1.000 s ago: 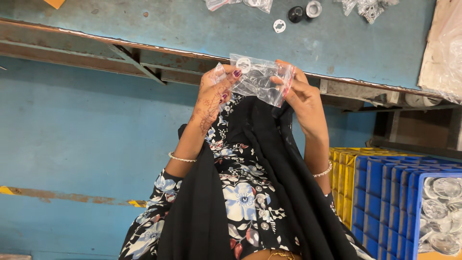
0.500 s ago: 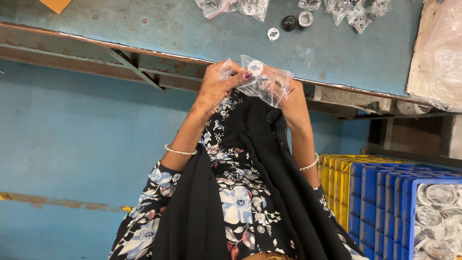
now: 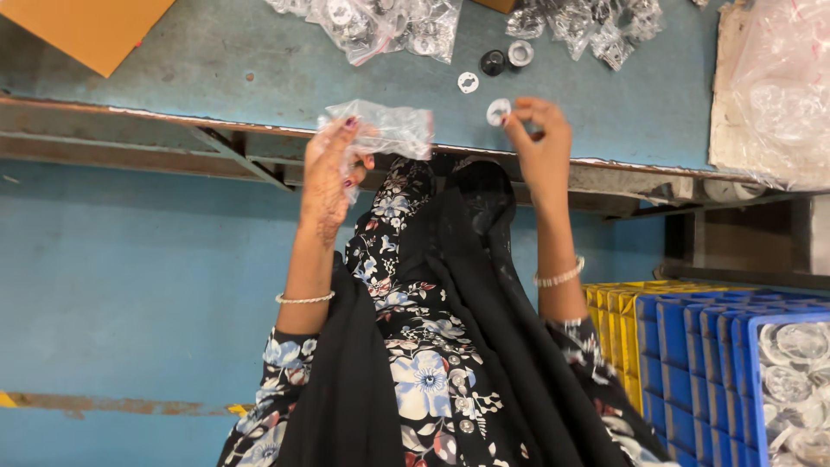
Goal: The person places small black and white plastic components into clear plastic bags on a blue workbench. They seal each bag and place it into a cardboard box. The person repeats this process for several items, organizing them into the box.
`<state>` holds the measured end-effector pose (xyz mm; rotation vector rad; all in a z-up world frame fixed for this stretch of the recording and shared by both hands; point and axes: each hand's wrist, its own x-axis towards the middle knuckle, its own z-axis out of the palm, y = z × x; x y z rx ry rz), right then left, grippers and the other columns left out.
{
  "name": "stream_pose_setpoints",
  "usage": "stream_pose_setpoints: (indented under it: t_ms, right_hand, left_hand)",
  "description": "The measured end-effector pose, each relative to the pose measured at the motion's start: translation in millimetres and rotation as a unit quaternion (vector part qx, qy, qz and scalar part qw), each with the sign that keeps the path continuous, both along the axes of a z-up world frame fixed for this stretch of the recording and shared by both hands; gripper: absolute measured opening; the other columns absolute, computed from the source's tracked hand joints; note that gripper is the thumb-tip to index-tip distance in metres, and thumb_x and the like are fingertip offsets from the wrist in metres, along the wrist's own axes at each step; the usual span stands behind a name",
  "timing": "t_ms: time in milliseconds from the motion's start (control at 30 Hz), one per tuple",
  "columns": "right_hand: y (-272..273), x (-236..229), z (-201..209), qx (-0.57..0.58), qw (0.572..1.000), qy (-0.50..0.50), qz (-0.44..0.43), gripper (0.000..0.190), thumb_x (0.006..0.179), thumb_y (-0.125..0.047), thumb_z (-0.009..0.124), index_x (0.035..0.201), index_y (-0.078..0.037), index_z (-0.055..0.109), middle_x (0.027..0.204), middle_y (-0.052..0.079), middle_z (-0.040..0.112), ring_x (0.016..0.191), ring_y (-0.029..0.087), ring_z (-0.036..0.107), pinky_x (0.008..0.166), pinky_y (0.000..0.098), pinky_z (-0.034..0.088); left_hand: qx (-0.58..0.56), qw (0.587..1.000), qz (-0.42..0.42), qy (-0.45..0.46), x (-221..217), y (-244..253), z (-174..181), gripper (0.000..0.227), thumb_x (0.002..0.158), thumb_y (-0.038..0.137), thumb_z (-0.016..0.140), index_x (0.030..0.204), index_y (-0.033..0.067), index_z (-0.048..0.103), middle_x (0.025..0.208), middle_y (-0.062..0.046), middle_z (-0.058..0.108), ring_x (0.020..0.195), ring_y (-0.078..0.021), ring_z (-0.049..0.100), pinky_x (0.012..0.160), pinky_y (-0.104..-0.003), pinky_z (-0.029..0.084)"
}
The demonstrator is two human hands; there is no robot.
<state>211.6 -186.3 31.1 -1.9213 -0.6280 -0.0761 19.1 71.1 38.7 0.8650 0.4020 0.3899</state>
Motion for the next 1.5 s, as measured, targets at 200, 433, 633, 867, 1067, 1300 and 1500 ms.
stream_pose_setpoints:
  t_ms: [200,433,633,867,1067,1300,1500]
  right_hand:
    - [25,30,3,-0.101,0.969,-0.199,-0.105,0.019,0.091,-0.021,0.082,0.105,-0.009,0.08,0.118,0.01,0.066,0.11,0.025,0.058,0.091,0.0406,0.043]
    - [37,-105,30,0.06,0.981,-0.045,0.177,0.042,0.103,-0.024,0.066,0.141,-0.008,0.061,0.151,0.011,0.058,0.143,0.028,0.054,0.12,0.039,0.041]
    - [55,-146,37,-0.114,0.978,-0.139,0.109,0.041,0.102,-0.017,0.057,0.141,-0.008,0.064,0.153,0.008,0.057,0.15,0.027,0.047,0.127,0.0517,0.023]
    - [60,-150,43,-0.241,0.932,-0.195,0.19,0.035,0.095,-0.026,0.066,0.124,-0.007,0.068,0.159,0.009,0.047,0.148,0.026,0.037,0.118,0.0651,0.014]
    - [100,-45,50,-0.079,0.969,-0.172,0.16,0.025,0.103,-0.019,0.07,0.125,-0.007,0.067,0.129,0.01,0.067,0.126,0.029,0.059,0.111,0.0442,0.047]
    - [169,65,18,-0.256,0.924,-0.277,0.061,0.058,0.077,-0.031,0.086,0.123,-0.003,0.066,0.12,0.014,0.068,0.113,0.034,0.056,0.088,0.0489,0.04]
    - [150,70,13,-0.197,0.951,-0.235,0.028,0.036,0.082,-0.02,0.084,0.111,-0.003,0.074,0.105,0.015,0.072,0.1,0.035,0.063,0.086,0.0464,0.046]
  left_hand:
    - [-0.055,0.998,0.024,0.001,-14,-5,-27,0.034,0.095,0.02,0.067,0.115,-0.0025,0.052,0.108,-0.021,0.074,0.079,-0.0182,0.073,0.043,-0.019,0.039]
    - [-0.112,0.993,0.0,-0.032,14,-58,-62,0.027,0.102,0.017,0.061,0.127,0.0104,0.051,0.107,-0.013,0.067,0.083,-0.0153,0.067,0.057,-0.023,0.053]
    - [-0.337,0.911,-0.123,-0.202,20,-100,-28,0.046,0.105,0.024,0.049,0.148,0.0071,0.044,0.13,-0.014,0.061,0.118,-0.0278,0.063,0.103,-0.041,0.054]
    - [-0.322,0.937,-0.01,-0.134,16,-72,-69,0.026,0.106,0.02,0.052,0.124,0.0065,0.064,0.126,-0.014,0.066,0.119,-0.0272,0.064,0.103,-0.042,0.054]
    - [-0.412,0.861,-0.001,-0.297,0,-9,-111,0.009,0.101,0.008,0.065,0.096,0.0071,0.058,0.085,-0.004,0.054,0.075,-0.0143,0.052,0.063,-0.025,0.047]
    - [-0.392,0.882,-0.012,-0.262,-23,-4,-75,0.007,0.094,0.008,0.061,0.092,0.0064,0.055,0.08,-0.004,0.045,0.067,-0.0123,0.041,0.053,-0.023,0.036]
    - [-0.362,0.916,0.014,-0.171,-30,-1,-47,0.004,0.086,0.009,0.058,0.09,0.0078,0.057,0.077,-0.005,0.047,0.06,-0.0148,0.041,0.045,-0.026,0.033]
